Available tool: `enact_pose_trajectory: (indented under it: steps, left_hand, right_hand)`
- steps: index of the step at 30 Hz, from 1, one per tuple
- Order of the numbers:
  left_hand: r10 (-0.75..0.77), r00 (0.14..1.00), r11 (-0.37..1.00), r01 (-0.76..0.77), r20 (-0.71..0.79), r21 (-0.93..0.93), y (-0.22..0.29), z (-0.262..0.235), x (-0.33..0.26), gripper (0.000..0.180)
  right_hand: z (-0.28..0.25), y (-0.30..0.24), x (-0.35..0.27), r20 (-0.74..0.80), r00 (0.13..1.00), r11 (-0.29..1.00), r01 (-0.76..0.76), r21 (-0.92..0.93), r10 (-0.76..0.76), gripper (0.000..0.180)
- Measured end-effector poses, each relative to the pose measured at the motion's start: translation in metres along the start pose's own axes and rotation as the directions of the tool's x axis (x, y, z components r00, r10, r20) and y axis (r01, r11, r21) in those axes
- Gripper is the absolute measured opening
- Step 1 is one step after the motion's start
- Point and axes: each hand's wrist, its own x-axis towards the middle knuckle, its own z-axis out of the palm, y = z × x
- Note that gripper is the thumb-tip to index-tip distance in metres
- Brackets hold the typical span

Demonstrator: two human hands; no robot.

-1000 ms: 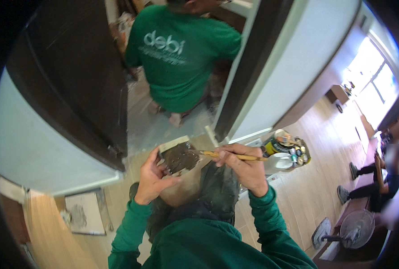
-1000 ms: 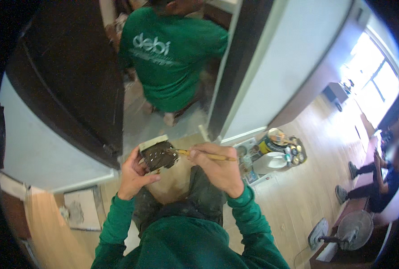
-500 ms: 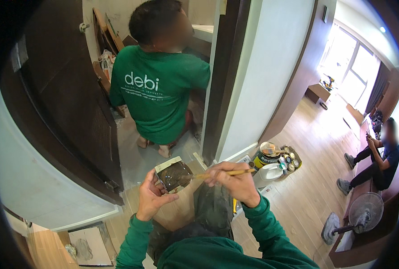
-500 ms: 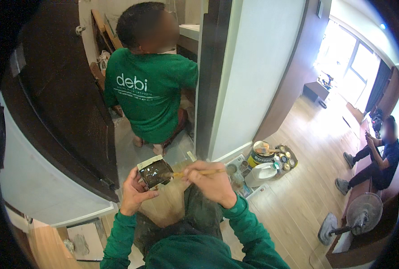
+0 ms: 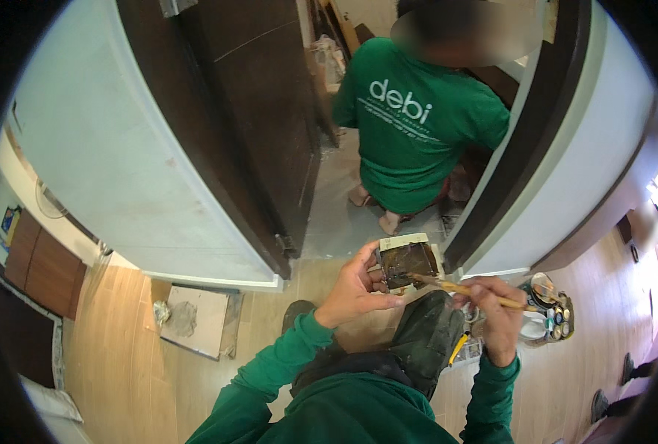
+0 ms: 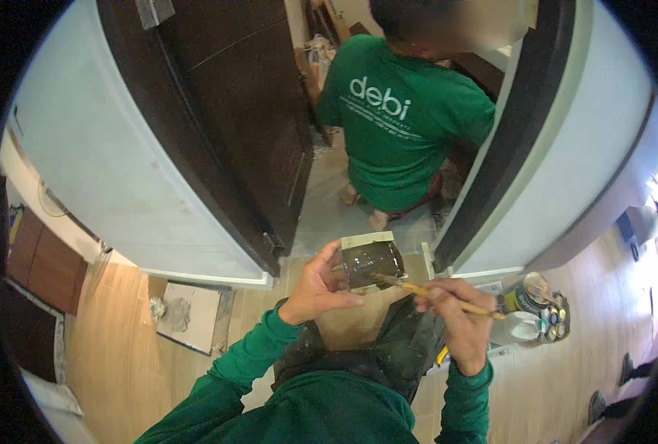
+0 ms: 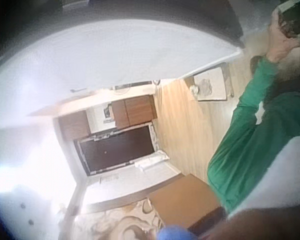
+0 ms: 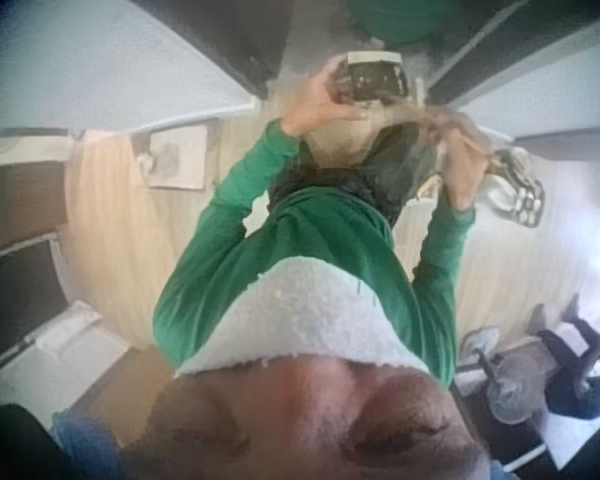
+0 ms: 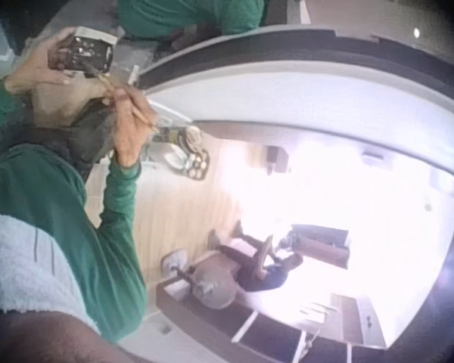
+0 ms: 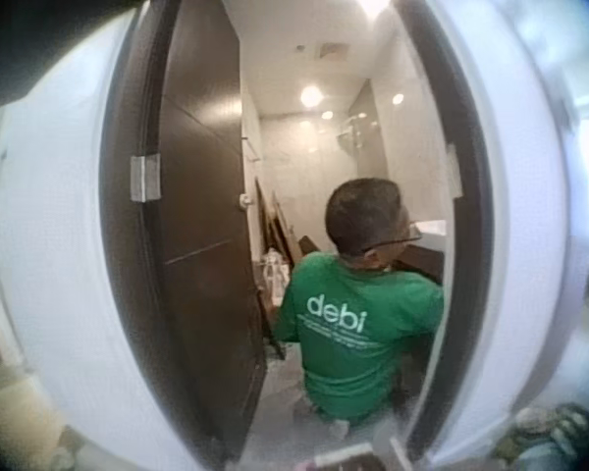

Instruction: The person paints the edge of a door frame using a small brush and a paint container. They repeatedly dip the brush into the paint and apply it to the vertical and horizontal edges of the frame.

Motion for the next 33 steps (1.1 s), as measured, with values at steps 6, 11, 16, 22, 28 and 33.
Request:
enact_pose_trajectory:
  steps: [6,11,16,22,28,33]
  left_hand:
    - [-0.023,0.999,0.999,0.021,-0.035,-0.038,0.0,-0.009,-0.008,0.096]
    - [-0.055,0.997,0.997,0.052,-0.06,-0.053,0.0,-0.01,-0.009,0.096]
    - [-0.059,0.996,0.998,0.056,-0.069,-0.041,-0.003,-0.008,-0.009,0.094]
    - [-0.097,0.992,0.994,0.1,-0.082,0.033,-0.004,-0.007,-0.006,0.094]
    - [-0.101,0.993,0.995,0.1,-0.056,-0.008,0.004,-0.002,0.0,0.094]
    - [-0.099,0.994,0.995,0.1,-0.044,0.009,0.01,-0.001,0.005,0.099]
  right_hand:
    - [0.014,0.008,0.005,0.096,0.995,0.999,-0.035,-0.018,0.036,0.029]
    - [0.009,0.017,0.009,-0.014,0.999,0.997,0.031,0.076,-0.03,0.027]
    - [0.008,0.022,0.005,0.049,0.999,0.996,-0.022,0.088,0.018,0.026]
    - [0.008,0.027,0.007,0.023,0.998,0.99,-0.061,0.131,0.059,0.026]
    - [0.002,0.026,0.014,-0.005,0.998,0.977,-0.052,0.206,0.055,0.026]
    - [-0.003,0.025,0.017,0.036,0.999,0.964,-0.011,0.264,0.001,0.033]
